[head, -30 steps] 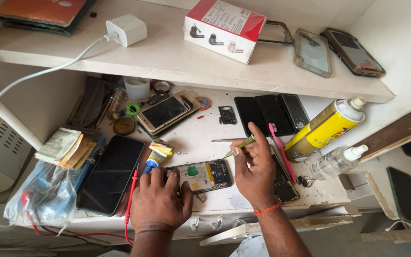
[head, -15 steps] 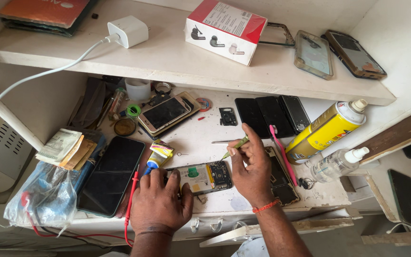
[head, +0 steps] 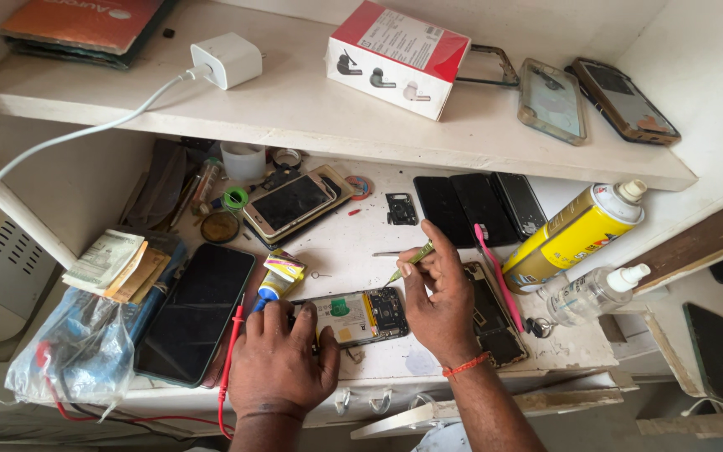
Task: The person works at a repair bench on a disassembled smartphone, using a small green-handled screwdriver to unscrew and adjust components on the phone's internal frame. They reposition the phone chassis, lift out the battery and set it aside, and continue working on the exposed internals with the screwdriver.
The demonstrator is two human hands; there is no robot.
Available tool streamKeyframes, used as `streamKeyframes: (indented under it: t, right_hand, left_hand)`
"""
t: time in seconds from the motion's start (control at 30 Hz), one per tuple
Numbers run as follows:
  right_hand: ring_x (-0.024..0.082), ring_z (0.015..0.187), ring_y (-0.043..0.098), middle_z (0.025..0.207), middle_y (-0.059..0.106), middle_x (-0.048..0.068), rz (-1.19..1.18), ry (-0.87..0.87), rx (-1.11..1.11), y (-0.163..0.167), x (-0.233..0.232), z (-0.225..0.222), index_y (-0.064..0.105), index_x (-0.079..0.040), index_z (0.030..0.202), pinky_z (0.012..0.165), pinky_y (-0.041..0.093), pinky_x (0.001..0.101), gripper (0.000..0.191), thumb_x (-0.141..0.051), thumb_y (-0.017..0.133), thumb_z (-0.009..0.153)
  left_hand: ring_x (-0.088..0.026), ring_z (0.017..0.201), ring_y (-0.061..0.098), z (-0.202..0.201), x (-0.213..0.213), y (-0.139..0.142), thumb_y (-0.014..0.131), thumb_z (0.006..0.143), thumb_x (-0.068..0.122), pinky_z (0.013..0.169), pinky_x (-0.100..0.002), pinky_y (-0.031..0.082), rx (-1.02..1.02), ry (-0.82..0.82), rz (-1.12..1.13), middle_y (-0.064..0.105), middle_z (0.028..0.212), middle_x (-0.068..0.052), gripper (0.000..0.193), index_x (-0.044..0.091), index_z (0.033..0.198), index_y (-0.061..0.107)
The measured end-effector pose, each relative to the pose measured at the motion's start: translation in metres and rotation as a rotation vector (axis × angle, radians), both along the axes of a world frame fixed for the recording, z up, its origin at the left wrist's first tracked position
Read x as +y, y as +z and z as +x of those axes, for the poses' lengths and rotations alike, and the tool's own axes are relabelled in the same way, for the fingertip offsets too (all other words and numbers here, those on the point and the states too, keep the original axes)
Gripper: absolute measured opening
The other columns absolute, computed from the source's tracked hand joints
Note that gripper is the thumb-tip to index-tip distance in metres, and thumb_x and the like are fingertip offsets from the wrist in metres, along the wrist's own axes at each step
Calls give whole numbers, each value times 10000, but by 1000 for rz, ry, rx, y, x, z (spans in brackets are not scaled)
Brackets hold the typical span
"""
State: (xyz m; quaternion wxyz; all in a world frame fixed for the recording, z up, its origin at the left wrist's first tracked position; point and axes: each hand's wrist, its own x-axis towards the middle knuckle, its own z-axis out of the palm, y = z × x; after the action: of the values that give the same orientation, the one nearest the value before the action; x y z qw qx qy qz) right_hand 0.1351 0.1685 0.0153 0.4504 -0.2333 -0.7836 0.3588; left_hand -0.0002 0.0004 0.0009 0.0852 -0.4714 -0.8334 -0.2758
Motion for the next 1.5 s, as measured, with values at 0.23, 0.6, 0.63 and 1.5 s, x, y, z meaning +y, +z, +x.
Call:
streamKeyframes:
  t: [0.23,0.6,0.63,1.5]
  right_hand:
    - [123,982,716,1073,720,96,13,9,1,0,-1,1,382,-44,1541,813,606,246,610,52,604,980]
    - [126,1016,717,1098,718,93,22,20,-28,0,1,2,378,-45,1541,848,616,254,611,55,602,982]
    - [126,1017,715,1102,718,93,17,32,-30,0,0,3,374,-45,1544,848,612,255,612,56,596,983]
    - [125,947,750,1015,739,91,198,-20,-55,7,2,-3,530,-36,1425,794,657,260,549,24,731,918]
  left_hand:
    - [-339,899,603,0,0,1,669,782,396,651,-469,531,3,9,1,610,998,-134,425,140,1115,732]
    - [-330,911,605,0,0,-1,664,793,391,656,-468,531,-7,3,-1,619,991,-123,430,137,1133,733]
    - [-331,913,605,0,0,-1,664,790,391,656,-468,531,-4,5,0,620,1007,-122,429,140,1131,733]
    - [-333,903,602,0,-1,0,666,791,400,658,-470,533,1,-1,-11,617,1042,-127,428,137,1123,730]
